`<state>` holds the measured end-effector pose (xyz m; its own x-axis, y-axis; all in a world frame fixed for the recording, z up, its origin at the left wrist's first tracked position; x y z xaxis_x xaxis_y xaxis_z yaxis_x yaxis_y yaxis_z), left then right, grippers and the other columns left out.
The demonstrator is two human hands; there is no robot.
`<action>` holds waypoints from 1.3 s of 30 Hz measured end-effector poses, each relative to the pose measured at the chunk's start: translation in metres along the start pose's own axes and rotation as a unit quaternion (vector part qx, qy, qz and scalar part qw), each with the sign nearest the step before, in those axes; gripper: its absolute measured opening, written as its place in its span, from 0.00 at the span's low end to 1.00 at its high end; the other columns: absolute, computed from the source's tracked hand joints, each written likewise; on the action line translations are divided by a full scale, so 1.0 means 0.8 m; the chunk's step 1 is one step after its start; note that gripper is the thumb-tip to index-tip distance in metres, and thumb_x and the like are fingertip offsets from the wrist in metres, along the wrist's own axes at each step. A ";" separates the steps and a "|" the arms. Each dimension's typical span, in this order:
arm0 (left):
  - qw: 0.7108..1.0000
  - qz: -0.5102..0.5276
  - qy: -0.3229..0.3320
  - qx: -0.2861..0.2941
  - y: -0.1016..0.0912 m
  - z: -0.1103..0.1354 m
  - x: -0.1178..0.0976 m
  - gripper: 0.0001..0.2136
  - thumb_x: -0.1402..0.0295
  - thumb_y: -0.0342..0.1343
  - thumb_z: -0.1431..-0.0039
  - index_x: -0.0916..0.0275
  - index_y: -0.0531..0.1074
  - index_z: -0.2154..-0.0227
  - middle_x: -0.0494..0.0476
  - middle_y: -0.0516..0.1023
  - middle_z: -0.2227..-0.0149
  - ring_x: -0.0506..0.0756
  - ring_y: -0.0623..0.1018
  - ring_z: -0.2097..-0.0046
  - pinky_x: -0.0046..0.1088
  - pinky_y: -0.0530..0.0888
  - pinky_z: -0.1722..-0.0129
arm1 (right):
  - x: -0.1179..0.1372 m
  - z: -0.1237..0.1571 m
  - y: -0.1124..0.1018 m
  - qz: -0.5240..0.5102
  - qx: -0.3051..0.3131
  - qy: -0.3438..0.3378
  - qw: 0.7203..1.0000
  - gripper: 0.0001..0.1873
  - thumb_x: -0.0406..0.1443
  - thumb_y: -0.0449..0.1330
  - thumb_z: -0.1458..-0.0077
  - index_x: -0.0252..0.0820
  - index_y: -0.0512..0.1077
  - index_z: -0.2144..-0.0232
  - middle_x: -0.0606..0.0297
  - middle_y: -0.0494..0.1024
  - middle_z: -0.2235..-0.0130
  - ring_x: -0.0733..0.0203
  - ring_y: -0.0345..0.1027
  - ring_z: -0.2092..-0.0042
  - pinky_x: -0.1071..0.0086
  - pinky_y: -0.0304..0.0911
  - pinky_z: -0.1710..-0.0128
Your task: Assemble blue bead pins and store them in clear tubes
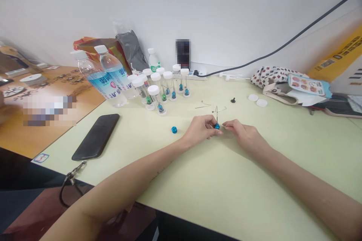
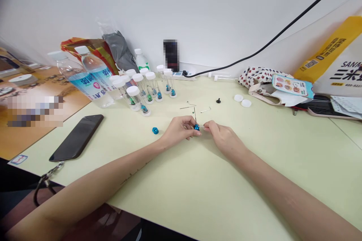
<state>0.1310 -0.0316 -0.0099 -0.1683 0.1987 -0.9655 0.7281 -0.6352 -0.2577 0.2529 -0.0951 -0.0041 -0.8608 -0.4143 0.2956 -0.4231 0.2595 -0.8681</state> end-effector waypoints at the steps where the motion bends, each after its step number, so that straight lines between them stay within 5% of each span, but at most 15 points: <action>1: 1.000 -0.002 0.000 0.000 0.000 0.000 -0.001 0.13 0.61 0.61 0.56 0.65 0.68 0.73 0.50 0.69 0.79 0.47 0.70 0.77 0.22 0.69 0.79 | 0.000 0.000 -0.001 0.012 -0.007 -0.001 1.000 0.08 0.34 0.46 0.40 0.43 0.64 0.60 0.58 0.77 0.62 0.58 0.74 0.65 0.70 0.65 0.72; 6: 1.000 -0.007 0.006 -0.002 0.001 0.002 -0.005 0.14 0.59 0.61 0.56 0.65 0.68 0.74 0.49 0.70 0.79 0.48 0.69 0.77 0.23 0.68 0.79 | 0.007 0.000 -0.013 0.104 -0.086 -0.025 0.991 0.08 0.33 0.47 0.40 0.42 0.66 0.68 0.66 0.74 0.77 0.65 0.66 0.79 0.74 0.53 0.80; 11: 1.000 -0.021 0.016 0.003 0.002 0.002 -0.006 0.13 0.59 0.60 0.55 0.65 0.68 0.74 0.49 0.70 0.79 0.48 0.70 0.77 0.23 0.67 0.79 | 0.017 0.000 -0.026 0.099 -0.145 -0.053 0.983 0.08 0.30 0.50 0.41 0.41 0.68 0.70 0.64 0.77 0.72 0.64 0.70 0.71 0.73 0.57 0.73; 17: 0.999 -0.039 0.037 0.006 0.003 0.001 -0.006 0.11 0.62 0.59 0.54 0.64 0.67 0.75 0.49 0.70 0.79 0.47 0.70 0.77 0.22 0.65 0.76 | 0.019 -0.006 -0.032 0.067 -0.141 -0.052 0.986 0.09 0.30 0.51 0.42 0.41 0.69 0.72 0.61 0.74 0.69 0.60 0.66 0.65 0.68 0.59 0.66; 39: 0.999 -0.028 0.026 0.010 0.003 0.001 -0.004 0.10 0.63 0.59 0.54 0.64 0.66 0.74 0.50 0.70 0.78 0.47 0.69 0.77 0.22 0.66 0.79 | 0.016 -0.003 -0.026 0.009 -0.125 -0.006 0.992 0.11 0.32 0.49 0.40 0.42 0.70 0.70 0.64 0.73 0.71 0.66 0.66 0.72 0.73 0.58 0.74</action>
<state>0.1327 -0.0347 -0.0072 -0.1738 0.2721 -0.9465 0.7045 -0.6372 -0.3125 0.2502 -0.1035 0.0184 -0.8661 -0.4177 0.2745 -0.4656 0.4747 -0.7469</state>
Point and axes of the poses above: each hand's wrist, its own z-axis away from the middle knuckle, its own y-axis out of the palm, x = y × z, the point moved 7 cm from there along -z, towards the middle knuckle
